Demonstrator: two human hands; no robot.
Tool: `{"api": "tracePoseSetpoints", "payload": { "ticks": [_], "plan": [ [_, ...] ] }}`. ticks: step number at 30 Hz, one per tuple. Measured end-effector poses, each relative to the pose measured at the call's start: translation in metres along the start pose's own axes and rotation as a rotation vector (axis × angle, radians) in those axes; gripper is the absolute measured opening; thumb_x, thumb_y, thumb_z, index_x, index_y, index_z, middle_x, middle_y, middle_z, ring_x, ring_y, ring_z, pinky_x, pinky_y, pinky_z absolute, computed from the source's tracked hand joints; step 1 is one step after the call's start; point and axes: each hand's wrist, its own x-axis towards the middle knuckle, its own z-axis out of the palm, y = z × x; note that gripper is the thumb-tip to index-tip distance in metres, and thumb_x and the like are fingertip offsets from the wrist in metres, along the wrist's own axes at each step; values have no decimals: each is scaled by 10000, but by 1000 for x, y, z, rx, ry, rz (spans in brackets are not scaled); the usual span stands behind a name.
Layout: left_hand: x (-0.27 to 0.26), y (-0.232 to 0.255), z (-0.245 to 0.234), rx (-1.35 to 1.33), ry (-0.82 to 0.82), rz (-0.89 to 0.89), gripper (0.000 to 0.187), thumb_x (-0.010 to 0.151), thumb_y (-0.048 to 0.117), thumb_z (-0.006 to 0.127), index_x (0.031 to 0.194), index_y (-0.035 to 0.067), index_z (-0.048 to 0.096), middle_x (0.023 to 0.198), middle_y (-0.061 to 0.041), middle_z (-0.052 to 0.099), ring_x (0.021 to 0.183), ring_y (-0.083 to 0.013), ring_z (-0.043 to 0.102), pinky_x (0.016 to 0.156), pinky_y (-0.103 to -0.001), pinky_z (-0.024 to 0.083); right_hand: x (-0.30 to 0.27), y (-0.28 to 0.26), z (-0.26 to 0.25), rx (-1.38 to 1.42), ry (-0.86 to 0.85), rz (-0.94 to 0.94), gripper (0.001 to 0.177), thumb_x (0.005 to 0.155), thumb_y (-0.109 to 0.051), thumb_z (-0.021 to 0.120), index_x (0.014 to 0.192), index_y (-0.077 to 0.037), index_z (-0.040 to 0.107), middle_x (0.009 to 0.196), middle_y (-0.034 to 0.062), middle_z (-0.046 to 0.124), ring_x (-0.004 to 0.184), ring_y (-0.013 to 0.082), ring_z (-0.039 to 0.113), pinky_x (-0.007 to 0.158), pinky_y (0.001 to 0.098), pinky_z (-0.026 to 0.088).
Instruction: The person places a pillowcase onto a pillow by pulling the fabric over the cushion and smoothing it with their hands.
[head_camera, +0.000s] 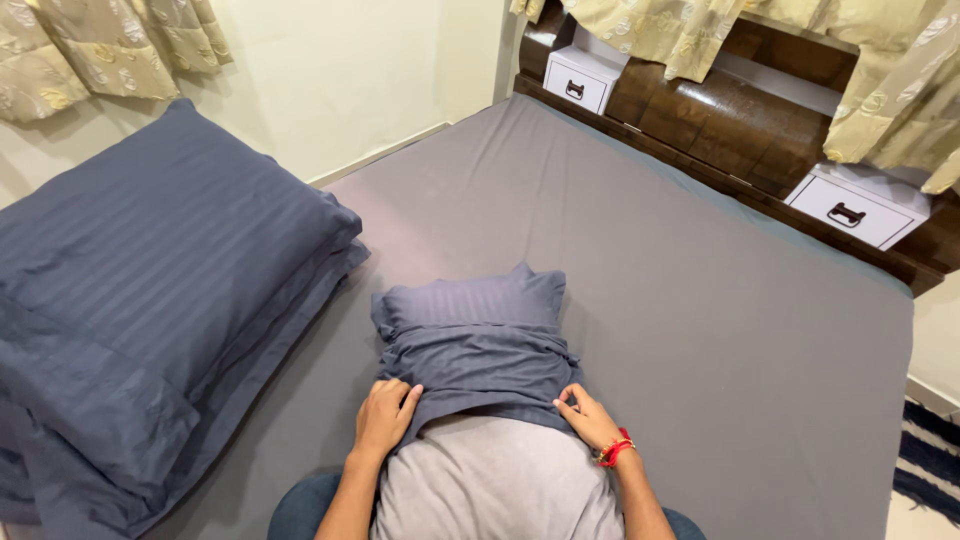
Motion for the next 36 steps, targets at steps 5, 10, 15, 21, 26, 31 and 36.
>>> {"api": "tracePoseSetpoints", "payload": {
  "ticks": [5, 10, 15, 21, 26, 31, 36],
  "plan": [
    [5, -22, 31, 273, -1, -122, 585, 1023, 530, 518, 735, 75, 746, 802, -171, 725, 766, -393, 696, 724, -509, 542, -4, 1, -2, -90, 15, 131, 402, 914, -450, 705, 1055, -90, 596, 602, 32, 522, 572, 128, 459, 580, 323, 396],
    [-9, 1, 4, 167, -3, -221, 548, 893, 567, 638, 703, 71, 771, 696, -176, 697, 699, -394, 693, 677, -514, 556, -10, -19, -9, -179, 57, 64, 363, 929, -434, 677, 1090, -114, 619, 583, 70, 558, 545, 178, 506, 581, 352, 400],
    [-15, 40, -21, 25, 186, 76, 379, 770, 369, 748, 1038, 100, 736, 808, -107, 702, 828, -336, 675, 758, -457, 518, -15, -36, 3, -191, 294, -312, 294, 833, -278, 736, 1089, -142, 689, 856, 44, 651, 784, 218, 607, 720, 347, 492],
    [-2, 27, 4, -151, 176, 296, 143, 890, 197, 659, 886, 57, 687, 961, -91, 685, 986, -315, 651, 845, -425, 512, -2, -14, 1, -25, 203, -445, 87, 859, -113, 690, 920, -53, 706, 1097, 59, 669, 1055, 253, 575, 907, 366, 467],
    [-16, 5, -13, -321, -197, 249, 168, 895, 179, 626, 860, 21, 670, 829, -143, 668, 800, -333, 671, 724, -423, 530, -13, -30, -6, 145, 182, -246, 107, 939, -131, 620, 914, -34, 656, 1097, 49, 714, 1038, 249, 647, 915, 359, 492],
    [3, 35, -12, -213, -169, -24, 247, 897, 301, 689, 1053, 109, 682, 666, -141, 647, 639, -334, 648, 643, -459, 499, -18, -81, 11, -205, 339, -686, 253, 882, -142, 647, 1097, -13, 676, 1217, 119, 641, 1135, 316, 568, 919, 384, 438],
    [10, 31, -4, -116, 75, 39, 399, 884, 297, 709, 1241, 127, 656, 780, -93, 685, 697, -332, 658, 637, -456, 513, -4, -75, 13, -259, 235, -621, 108, 945, -173, 633, 938, -72, 670, 1016, 64, 661, 1053, 252, 593, 902, 357, 452]
  ]
}}
